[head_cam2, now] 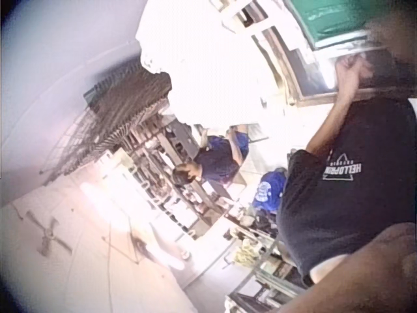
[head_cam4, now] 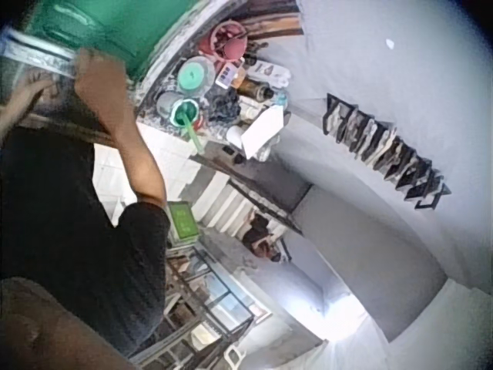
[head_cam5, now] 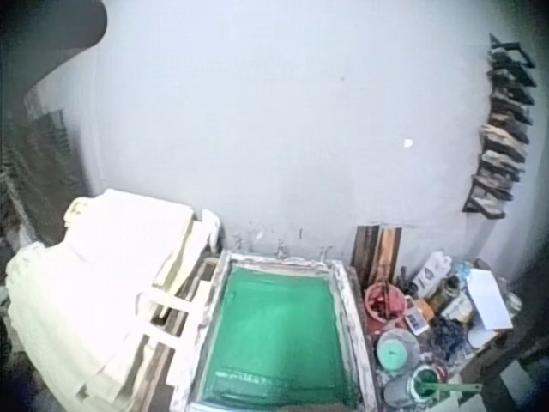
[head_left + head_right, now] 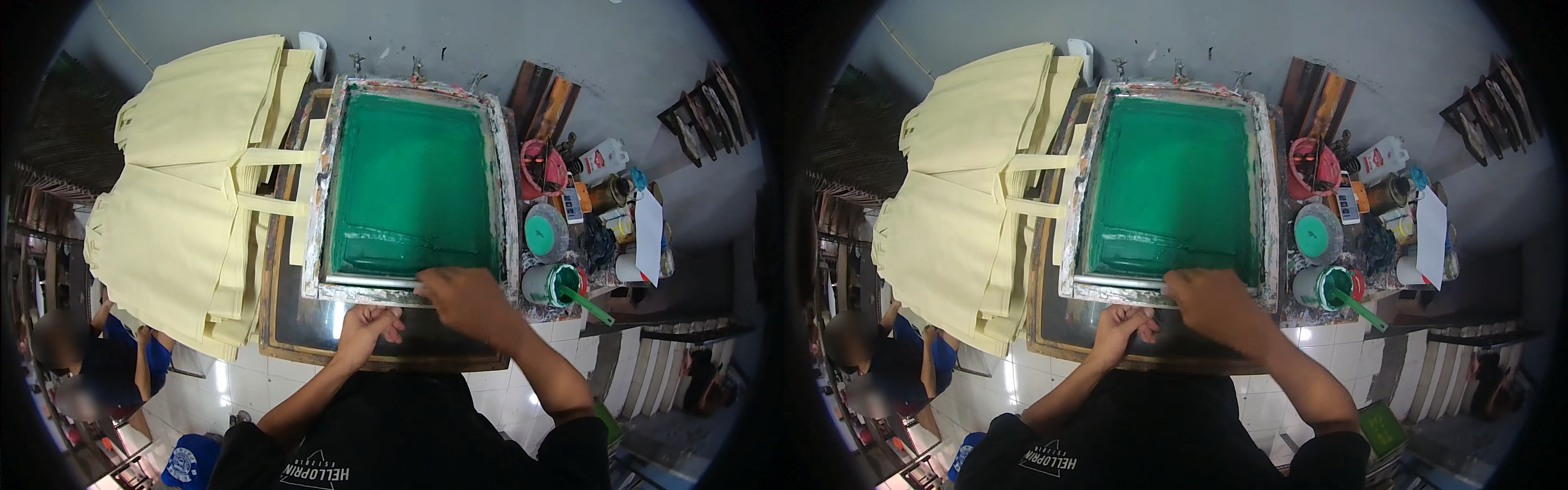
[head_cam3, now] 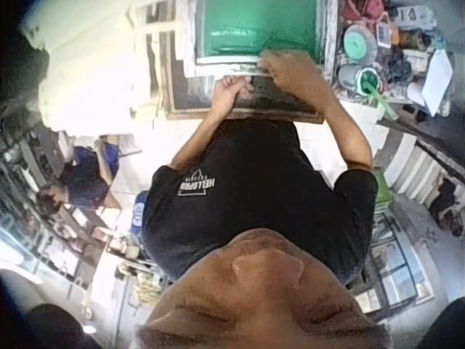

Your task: The person performs screen printing on yellow tote bags using a squeegee and green ink, repeatedly placing a bag on the print bed, lowering the screen, applying ink, and stacking the printed bags.

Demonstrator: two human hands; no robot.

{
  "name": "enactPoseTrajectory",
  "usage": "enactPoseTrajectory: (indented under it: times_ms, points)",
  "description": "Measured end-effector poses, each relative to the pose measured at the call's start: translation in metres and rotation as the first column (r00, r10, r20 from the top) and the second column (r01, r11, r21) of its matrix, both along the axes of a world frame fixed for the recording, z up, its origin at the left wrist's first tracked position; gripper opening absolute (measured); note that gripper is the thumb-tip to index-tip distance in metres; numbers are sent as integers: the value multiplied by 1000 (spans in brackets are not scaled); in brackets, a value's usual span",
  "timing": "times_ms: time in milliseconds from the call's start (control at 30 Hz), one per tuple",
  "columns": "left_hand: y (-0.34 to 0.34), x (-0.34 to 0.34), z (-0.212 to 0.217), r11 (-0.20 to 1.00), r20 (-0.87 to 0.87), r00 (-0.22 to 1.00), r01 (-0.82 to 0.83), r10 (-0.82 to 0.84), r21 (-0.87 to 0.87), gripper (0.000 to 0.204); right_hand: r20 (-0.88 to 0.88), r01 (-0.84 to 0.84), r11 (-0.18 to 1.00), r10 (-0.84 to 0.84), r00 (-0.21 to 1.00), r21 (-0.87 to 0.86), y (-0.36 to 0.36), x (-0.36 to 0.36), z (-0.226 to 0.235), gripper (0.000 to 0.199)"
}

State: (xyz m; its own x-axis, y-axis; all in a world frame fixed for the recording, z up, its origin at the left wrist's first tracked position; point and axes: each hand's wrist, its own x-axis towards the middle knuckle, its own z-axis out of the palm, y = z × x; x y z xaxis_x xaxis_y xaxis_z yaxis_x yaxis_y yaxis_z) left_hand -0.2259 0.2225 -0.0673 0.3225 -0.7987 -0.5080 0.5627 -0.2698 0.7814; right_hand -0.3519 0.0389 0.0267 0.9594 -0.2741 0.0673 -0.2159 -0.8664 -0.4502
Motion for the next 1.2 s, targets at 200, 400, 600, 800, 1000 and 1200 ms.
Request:
enactPoseTrajectory:
  times_ms: [200,400,600,800,1000,1200]
  points:
    - [4,1,1,999,1,999,37,-37,3,19,167,38,974,0,986,-222,-24,21,-31,14]
    - [2,5,7,995,-17,996,89,-88,55,21,103,84,960,-59,993,-267,-149,100,-36,28]
    - [4,24,14,999,-416,909,34,-35,-10,35,-88,71,997,-74,993,-37,-251,169,-6,39]
    - [-7,45,42,923,-240,892,357,-382,-143,32,-74,233,945,-256,964,-232,-249,182,-1,54]
    - [-133,117,97,983,831,556,168,-29,-79,22,227,343,842,-269,936,-417,-221,162,-49,65]
    - [-224,205,69,977,983,-130,186,129,-104,26,187,319,854,-263,946,-412,-193,149,-41,59]
